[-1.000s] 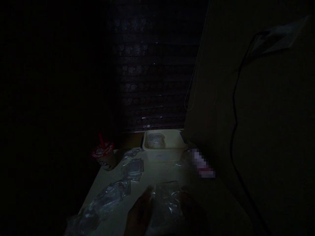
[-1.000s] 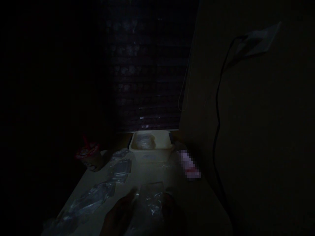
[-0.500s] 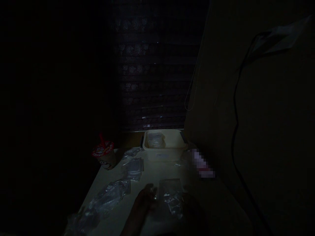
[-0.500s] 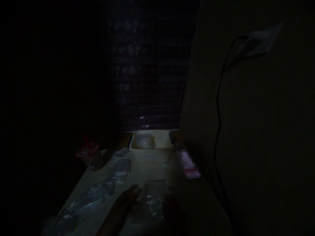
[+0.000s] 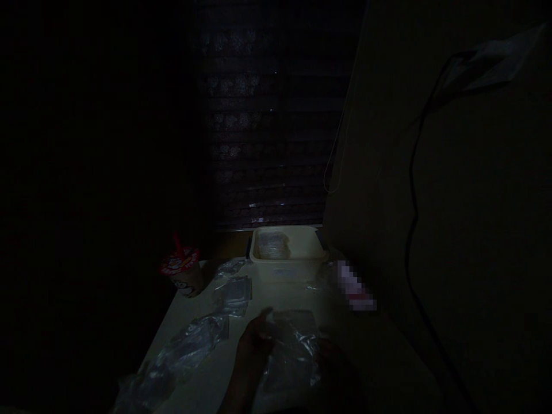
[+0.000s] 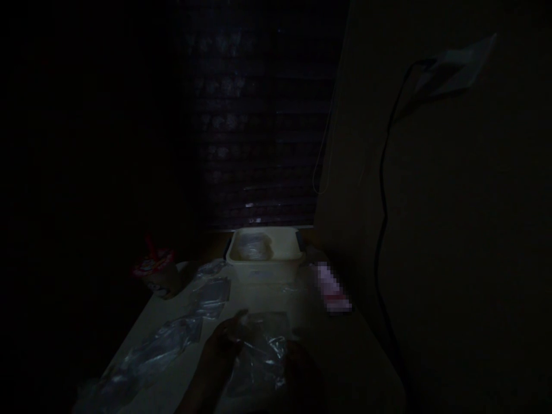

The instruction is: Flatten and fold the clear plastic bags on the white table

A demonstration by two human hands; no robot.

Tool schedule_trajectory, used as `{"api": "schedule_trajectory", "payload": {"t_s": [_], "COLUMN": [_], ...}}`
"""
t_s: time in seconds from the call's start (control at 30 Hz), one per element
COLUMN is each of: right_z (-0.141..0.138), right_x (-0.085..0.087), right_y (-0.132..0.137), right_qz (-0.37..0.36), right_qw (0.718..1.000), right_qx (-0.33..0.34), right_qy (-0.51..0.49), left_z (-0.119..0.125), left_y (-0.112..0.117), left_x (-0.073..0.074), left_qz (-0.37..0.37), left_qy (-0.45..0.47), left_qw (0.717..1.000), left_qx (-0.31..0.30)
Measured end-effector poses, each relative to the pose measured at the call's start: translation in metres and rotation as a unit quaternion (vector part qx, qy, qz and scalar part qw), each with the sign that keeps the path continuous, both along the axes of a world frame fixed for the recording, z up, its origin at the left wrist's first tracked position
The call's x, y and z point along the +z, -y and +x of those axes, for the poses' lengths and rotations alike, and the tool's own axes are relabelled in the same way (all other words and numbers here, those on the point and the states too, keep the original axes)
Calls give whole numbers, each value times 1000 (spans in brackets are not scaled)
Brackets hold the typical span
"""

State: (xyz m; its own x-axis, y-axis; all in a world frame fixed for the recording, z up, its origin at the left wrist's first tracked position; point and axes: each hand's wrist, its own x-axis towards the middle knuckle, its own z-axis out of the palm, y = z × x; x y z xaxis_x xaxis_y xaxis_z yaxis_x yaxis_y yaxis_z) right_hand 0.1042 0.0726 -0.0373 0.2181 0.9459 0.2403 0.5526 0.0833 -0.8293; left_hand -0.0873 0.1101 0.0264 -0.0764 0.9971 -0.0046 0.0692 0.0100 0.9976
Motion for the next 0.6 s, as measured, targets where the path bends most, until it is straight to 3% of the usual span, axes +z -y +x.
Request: {"api": "schedule_trajectory", "payload": {"t_s": [0.13, 0.33, 0.6], "right_z": [-3, -11, -9], "right_x": [7, 3, 11], "right_y": [-2, -1, -2], "right_qz": [-36, -35, -33], "right_qw": [999, 998, 999], "right_qx": [-1, -49, -43], "right_qy": [-14, -8, -1], "left_z": [0, 2, -10], "left_y": [2, 6, 13], "left_x": [0, 8, -5], "left_qz": [0, 7, 14], "left_qy": [41, 33, -114], "left_qw": [999, 998, 990], "left_qx": [13, 52, 77]}}
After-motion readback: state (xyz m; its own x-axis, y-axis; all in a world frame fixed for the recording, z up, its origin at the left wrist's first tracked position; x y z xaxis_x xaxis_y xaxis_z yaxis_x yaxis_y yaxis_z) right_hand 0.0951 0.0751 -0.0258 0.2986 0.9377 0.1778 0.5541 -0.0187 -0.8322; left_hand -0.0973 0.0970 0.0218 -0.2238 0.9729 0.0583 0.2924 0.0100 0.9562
